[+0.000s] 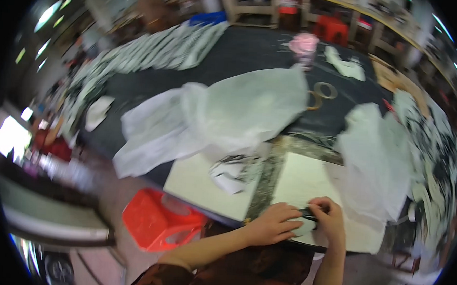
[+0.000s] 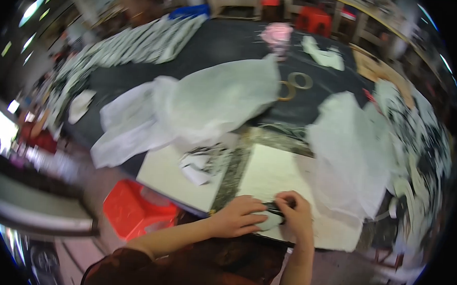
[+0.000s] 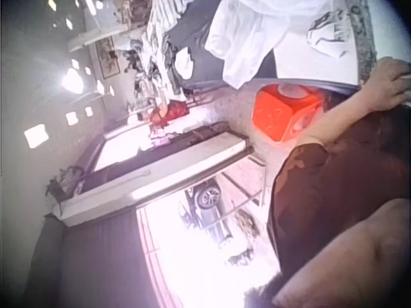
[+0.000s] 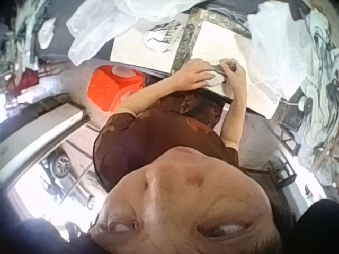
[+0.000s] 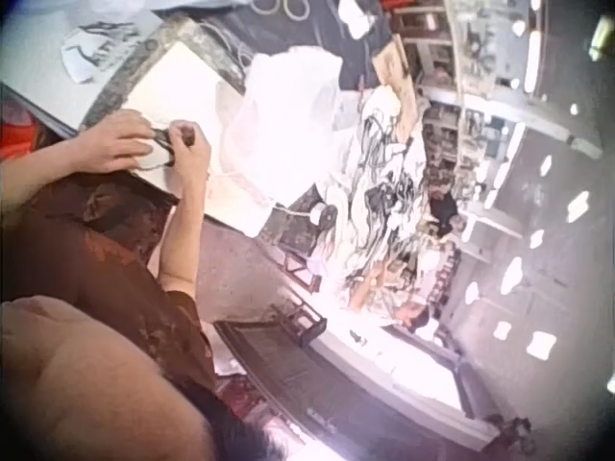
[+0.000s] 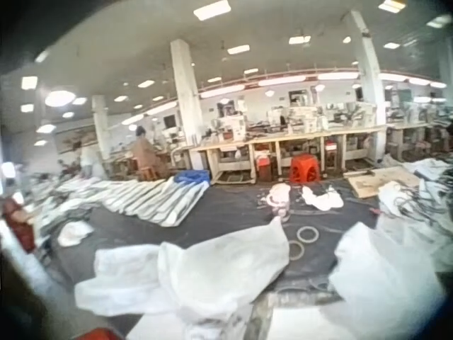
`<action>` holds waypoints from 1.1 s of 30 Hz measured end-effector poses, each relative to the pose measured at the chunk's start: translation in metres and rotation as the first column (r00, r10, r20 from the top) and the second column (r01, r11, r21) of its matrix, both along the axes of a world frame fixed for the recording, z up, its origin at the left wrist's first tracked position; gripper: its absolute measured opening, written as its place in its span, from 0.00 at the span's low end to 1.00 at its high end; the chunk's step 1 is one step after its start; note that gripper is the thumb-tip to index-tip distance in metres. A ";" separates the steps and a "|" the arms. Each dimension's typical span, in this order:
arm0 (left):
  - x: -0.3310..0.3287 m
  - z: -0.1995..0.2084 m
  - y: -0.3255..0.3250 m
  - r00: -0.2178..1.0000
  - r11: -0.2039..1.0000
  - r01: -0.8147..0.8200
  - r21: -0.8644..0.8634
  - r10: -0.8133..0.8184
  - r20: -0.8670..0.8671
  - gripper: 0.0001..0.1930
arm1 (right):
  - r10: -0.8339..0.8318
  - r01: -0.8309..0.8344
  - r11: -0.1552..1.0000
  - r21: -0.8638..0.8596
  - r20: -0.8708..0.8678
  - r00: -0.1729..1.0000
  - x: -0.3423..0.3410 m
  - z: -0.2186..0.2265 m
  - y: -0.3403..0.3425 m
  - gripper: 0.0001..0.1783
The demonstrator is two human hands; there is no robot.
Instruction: Trimming excess threads or material from shoe components using snips.
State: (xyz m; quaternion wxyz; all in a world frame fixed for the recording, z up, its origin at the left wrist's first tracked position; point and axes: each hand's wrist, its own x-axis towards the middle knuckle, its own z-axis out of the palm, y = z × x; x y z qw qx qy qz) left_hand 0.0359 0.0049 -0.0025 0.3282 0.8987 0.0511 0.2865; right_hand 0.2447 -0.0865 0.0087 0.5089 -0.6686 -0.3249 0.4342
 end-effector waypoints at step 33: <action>-0.011 0.000 -0.009 0.981 0.968 -0.180 0.177 0.190 -0.040 0.16 | -0.037 0.068 0.987 -0.145 0.206 0.978 -0.054 0.042 -0.018 0.04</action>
